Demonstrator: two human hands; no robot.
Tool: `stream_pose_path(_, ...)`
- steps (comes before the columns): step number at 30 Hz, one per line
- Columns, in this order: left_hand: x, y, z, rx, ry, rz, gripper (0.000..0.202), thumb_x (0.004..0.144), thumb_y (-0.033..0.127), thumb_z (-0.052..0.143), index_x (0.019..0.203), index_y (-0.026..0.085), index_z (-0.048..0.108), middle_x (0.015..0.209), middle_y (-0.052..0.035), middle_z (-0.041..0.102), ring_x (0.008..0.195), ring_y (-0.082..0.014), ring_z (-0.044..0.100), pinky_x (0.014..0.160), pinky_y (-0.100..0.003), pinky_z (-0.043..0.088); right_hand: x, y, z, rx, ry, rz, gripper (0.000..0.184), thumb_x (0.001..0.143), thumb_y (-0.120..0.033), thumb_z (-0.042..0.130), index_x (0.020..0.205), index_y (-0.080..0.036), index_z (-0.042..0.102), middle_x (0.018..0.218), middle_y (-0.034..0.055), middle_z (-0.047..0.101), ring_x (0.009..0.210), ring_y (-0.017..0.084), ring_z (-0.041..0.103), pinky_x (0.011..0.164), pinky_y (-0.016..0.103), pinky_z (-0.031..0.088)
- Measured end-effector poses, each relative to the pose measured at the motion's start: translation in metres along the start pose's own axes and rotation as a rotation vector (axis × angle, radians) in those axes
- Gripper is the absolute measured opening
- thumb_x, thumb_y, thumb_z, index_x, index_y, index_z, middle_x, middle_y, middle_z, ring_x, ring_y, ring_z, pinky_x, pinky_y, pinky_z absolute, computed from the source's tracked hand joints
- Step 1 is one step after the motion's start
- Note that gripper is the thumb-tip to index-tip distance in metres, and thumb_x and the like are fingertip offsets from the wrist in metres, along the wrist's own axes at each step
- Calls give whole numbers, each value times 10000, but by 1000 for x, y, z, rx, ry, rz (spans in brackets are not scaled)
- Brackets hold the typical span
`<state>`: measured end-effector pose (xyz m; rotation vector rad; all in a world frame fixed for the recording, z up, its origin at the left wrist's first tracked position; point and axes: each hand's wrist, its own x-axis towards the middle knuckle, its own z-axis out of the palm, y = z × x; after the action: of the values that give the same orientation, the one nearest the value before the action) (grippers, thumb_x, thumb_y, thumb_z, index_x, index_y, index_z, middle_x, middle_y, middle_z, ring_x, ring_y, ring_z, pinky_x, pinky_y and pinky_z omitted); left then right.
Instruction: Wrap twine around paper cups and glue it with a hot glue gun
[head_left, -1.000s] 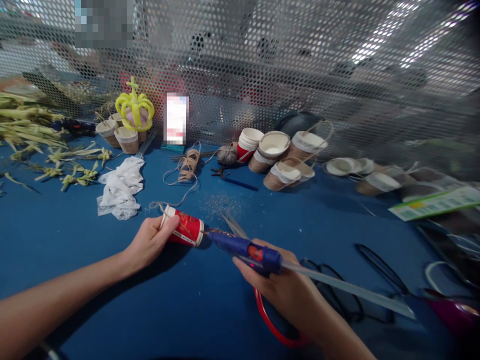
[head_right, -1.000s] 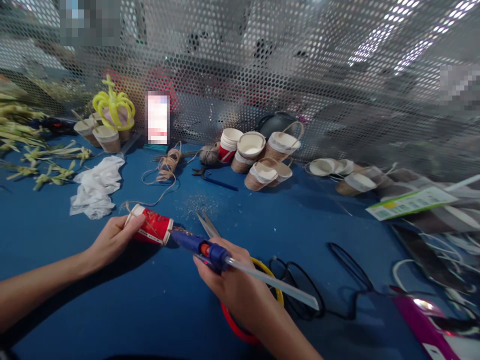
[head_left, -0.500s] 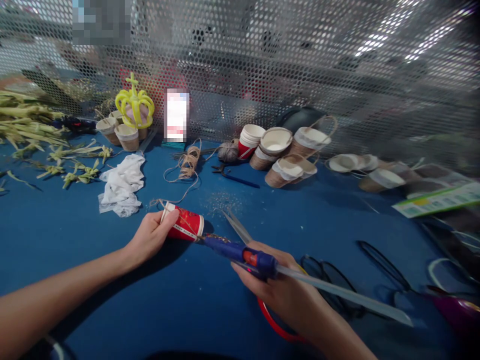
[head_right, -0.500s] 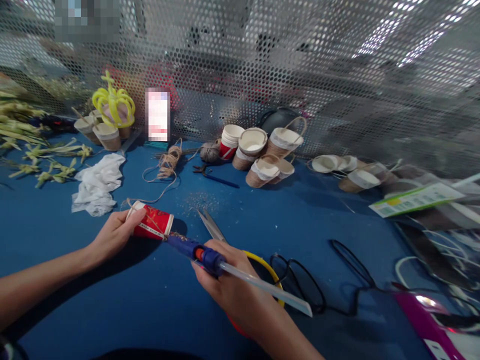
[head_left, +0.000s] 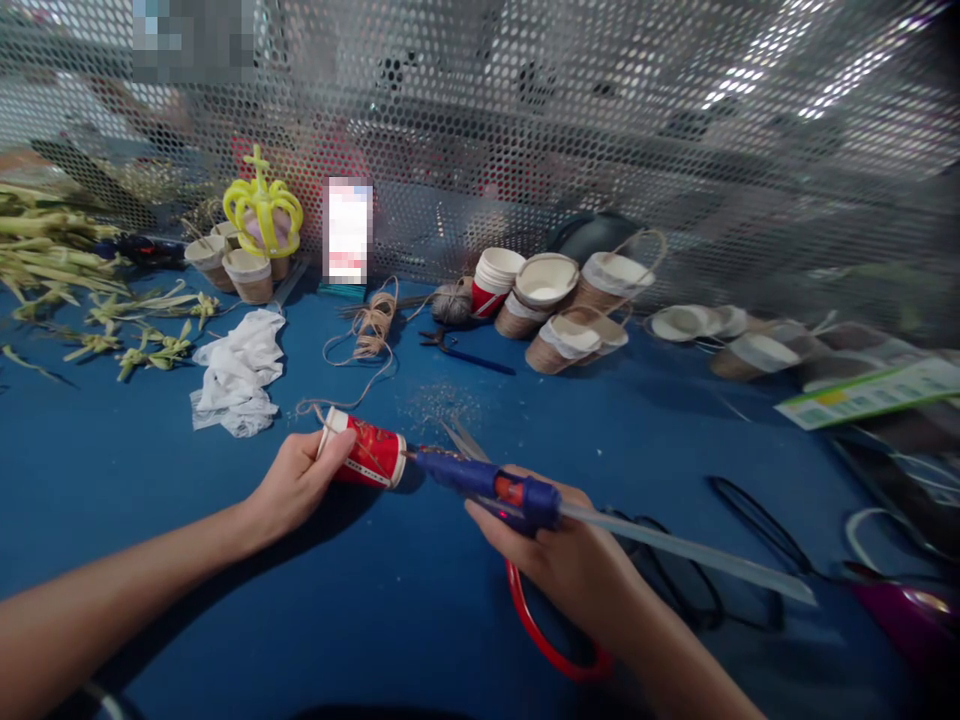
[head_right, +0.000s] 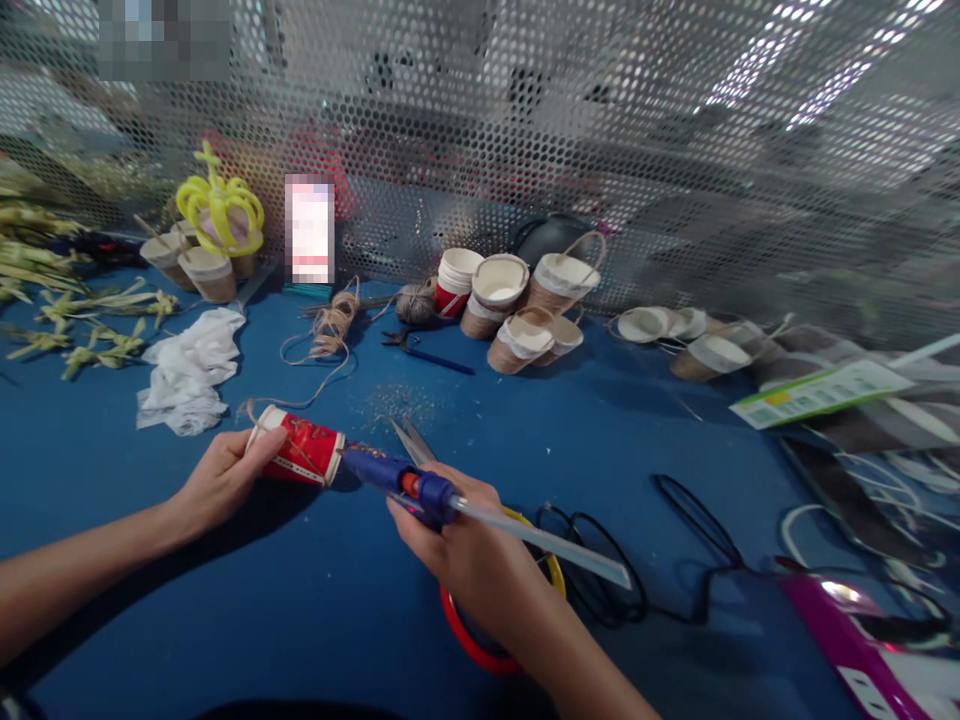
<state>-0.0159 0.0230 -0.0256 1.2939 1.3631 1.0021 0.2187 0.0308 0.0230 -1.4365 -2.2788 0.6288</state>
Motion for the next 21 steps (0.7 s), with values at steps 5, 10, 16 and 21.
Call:
stream_pose_path(5, -1, -1, 0, 43, -20, 22, 412, 828, 400, 377, 749, 106, 655, 714, -50, 679, 646, -163, 571, 655, -250, 440, 3, 12, 0, -182, -11, -155, 99, 714, -215, 538, 739, -265, 621, 635, 8, 633, 615, 183, 584, 596, 316, 468)
stream_pose_path(10, -1, 0, -1, 117, -3, 71, 417, 830, 385, 371, 706, 113, 661, 642, -28, 648, 568, -134, 521, 583, -226, 424, 7, 20, -1, -441, -113, -356, 427, 628, -19, 518, 888, -323, 666, 674, 37, 671, 797, 240, 594, 687, 386, 471)
stream_pose_path(16, -2, 1, -1, 155, -1, 94, 415, 833, 377, 371, 668, 112, 644, 614, -16, 619, 541, -118, 490, 548, -208, 400, 16, 17, -1, -213, -71, -270, 340, 659, -46, 501, 822, -285, 679, 670, 50, 666, 729, 219, 602, 667, 368, 478)
stream_pose_path(21, -1, 0, 0, 144, -20, 68, 424, 837, 391, 365, 694, 104, 644, 652, -32, 636, 574, -131, 510, 583, -218, 405, 22, 9, -3, 130, -48, -16, 100, 675, -222, 568, 728, -257, 646, 615, 25, 640, 627, 199, 593, 614, 333, 486)
